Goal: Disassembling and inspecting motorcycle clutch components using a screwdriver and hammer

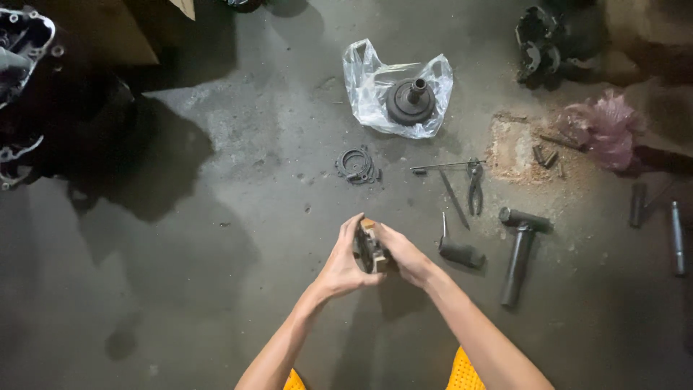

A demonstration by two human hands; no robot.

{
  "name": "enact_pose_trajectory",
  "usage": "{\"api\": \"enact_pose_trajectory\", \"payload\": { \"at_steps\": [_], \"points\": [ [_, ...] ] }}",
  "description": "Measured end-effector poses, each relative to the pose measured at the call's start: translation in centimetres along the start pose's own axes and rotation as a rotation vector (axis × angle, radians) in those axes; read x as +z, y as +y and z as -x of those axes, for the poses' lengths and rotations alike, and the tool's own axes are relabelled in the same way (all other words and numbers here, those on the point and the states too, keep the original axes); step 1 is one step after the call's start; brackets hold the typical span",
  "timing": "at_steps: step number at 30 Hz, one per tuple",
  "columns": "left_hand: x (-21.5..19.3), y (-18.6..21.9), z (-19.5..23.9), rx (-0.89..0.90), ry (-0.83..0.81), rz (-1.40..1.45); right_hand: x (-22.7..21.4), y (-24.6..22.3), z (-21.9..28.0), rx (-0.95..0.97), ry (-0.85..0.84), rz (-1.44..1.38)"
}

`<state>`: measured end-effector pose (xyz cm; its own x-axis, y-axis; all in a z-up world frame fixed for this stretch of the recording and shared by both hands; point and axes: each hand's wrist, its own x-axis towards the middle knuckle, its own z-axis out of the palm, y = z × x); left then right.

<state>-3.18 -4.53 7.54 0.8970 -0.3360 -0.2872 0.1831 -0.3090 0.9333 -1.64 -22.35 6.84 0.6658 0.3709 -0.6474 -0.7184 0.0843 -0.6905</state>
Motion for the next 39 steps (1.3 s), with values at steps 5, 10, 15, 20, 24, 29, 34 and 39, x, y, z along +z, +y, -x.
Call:
{"api": "enact_pose_trajectory", "payload": {
  "at_steps": [5,10,15,20,24,29,34,39],
  "points": [
    [-0.8,-0.5,0.3,0.033,-0.033,0.237,-0.2,-3.5,3.0,-0.154,-0.217,0.411],
    [-1.4,1.4,0.9,0.096,-0.011,0.286,-1.6,2.0,-1.7,-0.371,-0.296,0.078],
    [-1.1,0.6,1.5,0.087,0.061,0.331,-0.1,2.5,-0.4,-0.437,-0.286,0.034],
    [-1.0,0.8,1.5,0.118,0.037,0.336,-0.6,2.9,-0.7,-0.485,-0.251,0.137],
    [-0.6,0.9,1.7,0.129,0.082,0.363,0.4,2.3,-0.2,-0.516,-0.146,0.048],
    [-0.5,1.3,1.9,0.142,0.083,0.382,0.1,2.4,-0.1,-0.521,-0.162,0.031],
    [-1.1,2.9,1.8,0.217,0.061,0.231,-0.6,0.0,0.3,-0.448,-0.217,0.149],
    [-1.0,4.7,2.2,0.687,0.154,-0.718,-6.9,3.4,-3.7,0.075,-0.392,-0.167]
  ]
}}
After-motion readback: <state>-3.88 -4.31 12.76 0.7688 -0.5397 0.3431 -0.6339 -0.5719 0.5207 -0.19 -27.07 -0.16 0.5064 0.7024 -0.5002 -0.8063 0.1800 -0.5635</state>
